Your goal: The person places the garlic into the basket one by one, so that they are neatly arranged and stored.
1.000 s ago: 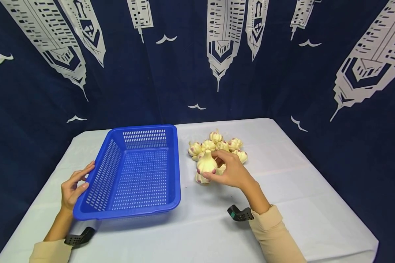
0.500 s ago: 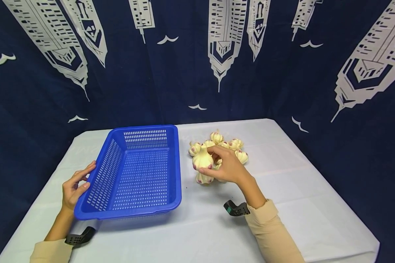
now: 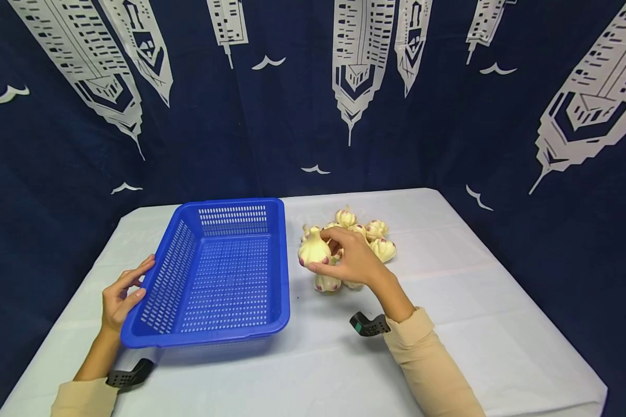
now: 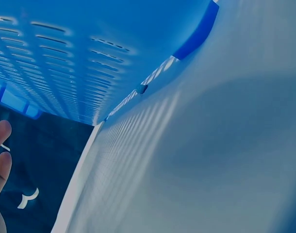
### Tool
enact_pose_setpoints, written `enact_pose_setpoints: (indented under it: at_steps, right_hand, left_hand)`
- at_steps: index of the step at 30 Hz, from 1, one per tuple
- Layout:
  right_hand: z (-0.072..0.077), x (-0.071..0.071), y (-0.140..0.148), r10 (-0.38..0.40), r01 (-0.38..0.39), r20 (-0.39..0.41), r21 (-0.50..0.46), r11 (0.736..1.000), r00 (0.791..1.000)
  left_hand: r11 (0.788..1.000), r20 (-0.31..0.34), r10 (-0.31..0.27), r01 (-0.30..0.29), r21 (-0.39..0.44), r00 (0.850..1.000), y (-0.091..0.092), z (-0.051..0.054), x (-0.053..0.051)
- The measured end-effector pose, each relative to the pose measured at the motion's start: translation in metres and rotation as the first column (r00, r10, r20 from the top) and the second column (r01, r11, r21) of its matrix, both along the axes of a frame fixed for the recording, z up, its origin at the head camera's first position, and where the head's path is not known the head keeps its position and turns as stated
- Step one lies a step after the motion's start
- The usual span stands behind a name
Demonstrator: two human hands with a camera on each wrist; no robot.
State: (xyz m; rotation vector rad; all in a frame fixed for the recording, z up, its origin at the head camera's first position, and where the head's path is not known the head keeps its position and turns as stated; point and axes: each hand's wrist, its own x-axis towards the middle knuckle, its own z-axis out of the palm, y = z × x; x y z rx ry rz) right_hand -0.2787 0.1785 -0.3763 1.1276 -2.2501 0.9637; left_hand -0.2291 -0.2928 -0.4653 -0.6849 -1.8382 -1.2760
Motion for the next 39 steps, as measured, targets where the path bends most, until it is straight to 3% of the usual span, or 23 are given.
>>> enact_pose_setpoints:
  at_steps: [6, 30, 39]
  right_hand:
    - [0.008, -0.002, -0.006, -0.022, 0.022, -0.013, -0.014, 1.0, 1.0]
    - [0.015, -0.013, -0.034, 0.037, -0.038, 0.038, 0.026, 0.999, 0.999]
    - [0.016, -0.015, -0.041, 0.033, -0.037, 0.112, 0.035, 0.999, 0.993]
  left_hand:
    - [1.0, -0.01, -0.017, 0.017, 0.003, 1.0, 0.0, 0.0, -0.001]
    - [1.0, 0.02, -0.026, 0.026, 0.005, 0.999, 0.001, 0.001, 0.002]
    - [0.999, 0.02, -0.039, 0.039, 0.013, 0.999, 0.001, 0.001, 0.001]
